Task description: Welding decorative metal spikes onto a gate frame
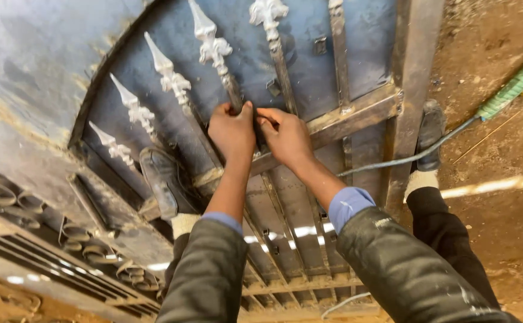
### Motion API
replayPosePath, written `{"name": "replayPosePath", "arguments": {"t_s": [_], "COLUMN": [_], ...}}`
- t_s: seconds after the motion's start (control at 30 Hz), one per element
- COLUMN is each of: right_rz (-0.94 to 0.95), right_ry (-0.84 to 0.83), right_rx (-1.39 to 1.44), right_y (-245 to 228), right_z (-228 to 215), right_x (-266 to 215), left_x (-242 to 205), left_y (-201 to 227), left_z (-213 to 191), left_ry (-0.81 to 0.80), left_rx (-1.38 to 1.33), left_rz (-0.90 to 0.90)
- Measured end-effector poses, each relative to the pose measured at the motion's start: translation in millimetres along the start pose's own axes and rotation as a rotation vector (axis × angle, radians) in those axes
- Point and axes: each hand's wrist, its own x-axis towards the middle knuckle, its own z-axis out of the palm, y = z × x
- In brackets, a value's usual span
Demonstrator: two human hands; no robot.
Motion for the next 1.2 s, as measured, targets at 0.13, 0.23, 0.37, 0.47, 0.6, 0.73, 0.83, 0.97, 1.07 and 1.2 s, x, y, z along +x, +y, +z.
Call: {"name": "replayPosePath", "arguments": {"t_s": [0.13, 0.23, 0.37, 0.47, 0.6, 0.73, 0.83, 0.97, 1.07, 1.2], "right_rz": [0.056, 0.096, 0.010, 0.023, 0.015, 0.018, 0.021, 0.032, 0.025, -0.108], "right_ry": [0.004, 0.017, 0.020, 0.036, -0.004, -0.027, -0.047, -0.047, 0.056, 0.257], "right_rx": [0.097, 0.208, 0.216, 0.246, 0.282, 0.289, 0.316, 0.446, 0.555, 0.513], "right_y": [12, 21, 26, 22, 18, 17, 28, 37, 29, -4], "right_z": [-9, -23, -28, -29, -34, -36, -34, -33, -51, -87], "right_x": [-40, -53, -52, -53, -58, -55, -49, -38, -20, 10], "left_x": [-5, -11, -12, -9, -14, -6, -3, -2, 4, -8], "left_y": [9, 19, 23, 18, 20, 18, 18, 17, 12, 15], "left_z": [11, 8, 6, 9, 8, 8, 8, 7, 11, 7], "left_ry": [0.194, 0.232, 0.208, 0.207, 0.223, 0.208, 0.187, 0.167, 0.176, 0.118], "left_rx": [0.050, 0.039, 0.052, 0.050, 0.064, 0.031, 0.030, 0.014, 0.071, 0.040], "left_rz": [0.110, 0.125, 0.104, 0.074, 0.085, 0.111, 0.110, 0.122, 0.125, 0.112]}}
